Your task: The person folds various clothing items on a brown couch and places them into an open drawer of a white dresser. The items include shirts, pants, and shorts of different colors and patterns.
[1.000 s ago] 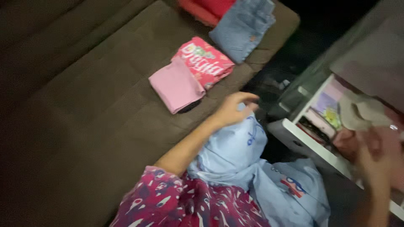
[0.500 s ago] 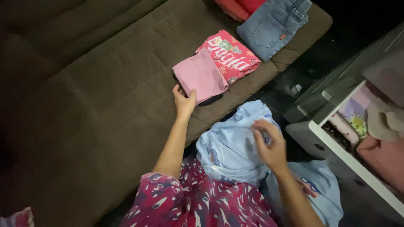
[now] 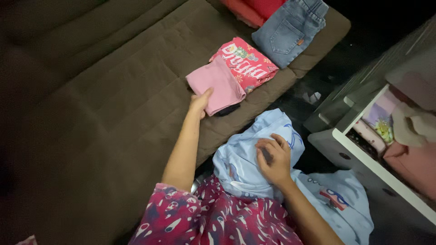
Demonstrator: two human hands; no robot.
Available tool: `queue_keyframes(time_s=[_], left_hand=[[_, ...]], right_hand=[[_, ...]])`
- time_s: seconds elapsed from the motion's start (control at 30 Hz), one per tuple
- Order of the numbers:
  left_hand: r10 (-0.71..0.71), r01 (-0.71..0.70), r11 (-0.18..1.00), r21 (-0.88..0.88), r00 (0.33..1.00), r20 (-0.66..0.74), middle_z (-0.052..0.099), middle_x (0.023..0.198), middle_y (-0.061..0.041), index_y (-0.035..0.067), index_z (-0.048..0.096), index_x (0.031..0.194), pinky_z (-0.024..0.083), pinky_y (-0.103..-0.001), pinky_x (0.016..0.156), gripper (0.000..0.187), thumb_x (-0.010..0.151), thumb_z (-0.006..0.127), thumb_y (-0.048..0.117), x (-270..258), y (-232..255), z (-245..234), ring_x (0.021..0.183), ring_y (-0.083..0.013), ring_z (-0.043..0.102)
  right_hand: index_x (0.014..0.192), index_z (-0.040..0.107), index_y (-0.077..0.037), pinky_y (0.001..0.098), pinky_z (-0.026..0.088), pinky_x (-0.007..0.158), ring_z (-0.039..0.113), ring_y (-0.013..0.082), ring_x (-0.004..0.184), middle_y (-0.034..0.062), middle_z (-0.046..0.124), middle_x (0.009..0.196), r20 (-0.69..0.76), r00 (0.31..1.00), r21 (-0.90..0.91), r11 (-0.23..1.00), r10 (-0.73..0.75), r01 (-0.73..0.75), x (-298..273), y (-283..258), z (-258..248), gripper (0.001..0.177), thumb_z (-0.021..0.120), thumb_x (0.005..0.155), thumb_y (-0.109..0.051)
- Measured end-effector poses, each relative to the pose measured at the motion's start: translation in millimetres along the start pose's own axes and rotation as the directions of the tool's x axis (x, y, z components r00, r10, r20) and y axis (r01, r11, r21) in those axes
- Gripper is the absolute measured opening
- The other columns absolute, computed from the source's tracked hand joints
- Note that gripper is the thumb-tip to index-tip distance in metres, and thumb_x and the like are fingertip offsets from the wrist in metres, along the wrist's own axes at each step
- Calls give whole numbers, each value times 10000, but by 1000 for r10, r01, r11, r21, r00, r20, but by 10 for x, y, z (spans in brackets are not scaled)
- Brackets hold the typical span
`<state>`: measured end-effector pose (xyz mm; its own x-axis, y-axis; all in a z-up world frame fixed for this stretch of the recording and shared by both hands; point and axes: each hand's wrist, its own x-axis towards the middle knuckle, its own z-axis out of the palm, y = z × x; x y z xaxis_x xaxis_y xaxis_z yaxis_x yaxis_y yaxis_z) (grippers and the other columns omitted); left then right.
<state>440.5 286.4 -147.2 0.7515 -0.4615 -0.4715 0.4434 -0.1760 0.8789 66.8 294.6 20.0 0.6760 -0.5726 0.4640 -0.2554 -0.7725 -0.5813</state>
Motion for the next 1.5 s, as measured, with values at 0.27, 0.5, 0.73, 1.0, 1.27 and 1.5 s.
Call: queue_keyframes(time_s=[0.27, 0.5, 0.73, 1.0, 1.27, 1.5], left_hand=[[192, -220, 945, -241, 972, -133, 575, 902, -30, -13, 654, 1301, 386, -318, 531, 434, 916, 780, 143, -105, -484, -277, 666, -125, 463], [209, -226, 965, -130, 969, -129, 648, 1364, -116, -41, 490, 1447, 575, -363, 935, 582, 956, 739, 146, -414, -245, -453, 1149, -216, 670], [239, -259, 961, -102, 956, -171, 623, 1397, -135, -48, 456, 1452, 561, -361, 972, 611, 943, 728, 152, -563, -144, -341, 1194, -229, 658], [258, -275, 947, -166, 959, -119, 595, 1430, -132, -29, 397, 1497, 549, -364, 1020, 671, 937, 722, 150, -372, -303, -364, 1229, -231, 644], [242, -269, 957, -109, 947, -211, 549, 1467, -164, -63, 310, 1525, 493, -397, 1073, 796, 927, 771, 191, -394, -326, -408, 1302, -263, 585], [241, -276, 952, -133, 943, -230, 584, 1449, -191, -65, 383, 1498, 510, -400, 1054, 842, 844, 813, 243, -580, -134, -309, 1270, -276, 617]], right_hand=[[968, 704, -96, 495, 398, 1124, 592, 319, 1204, 73, 718, 1125, 32, 999, 45, 999, -22, 21, -146, 265, 3, 212, 693, 757, -72], [1042, 720, -33, 352, 519, 939, 651, 188, 1034, 99, 717, 1078, 38, 902, 603, 710, 430, -363, -256, 802, -556, 154, 598, 1007, -121], [1079, 658, -62, 305, 551, 771, 689, 162, 856, 70, 716, 944, -216, 646, 817, 498, 732, -291, -335, 1656, -1561, 205, 570, 1033, -241], [1403, 448, -41, 465, 567, 1083, 650, 329, 1273, 164, 580, 1385, -202, 462, 979, 173, 863, 105, -229, 3061, -2642, 564, 565, 1015, -432], [1613, 185, 80, 496, 448, 1164, 525, 374, 1353, 287, 348, 1564, -208, 418, 976, 159, 885, 149, -113, 3881, -3036, 1087, 620, 962, -675], [1632, 162, 25, 489, 373, 1234, 414, 365, 1430, 263, 272, 1610, -335, 430, 938, 339, 838, 69, -205, 3491, -2919, 1119, 664, 940, -697]])
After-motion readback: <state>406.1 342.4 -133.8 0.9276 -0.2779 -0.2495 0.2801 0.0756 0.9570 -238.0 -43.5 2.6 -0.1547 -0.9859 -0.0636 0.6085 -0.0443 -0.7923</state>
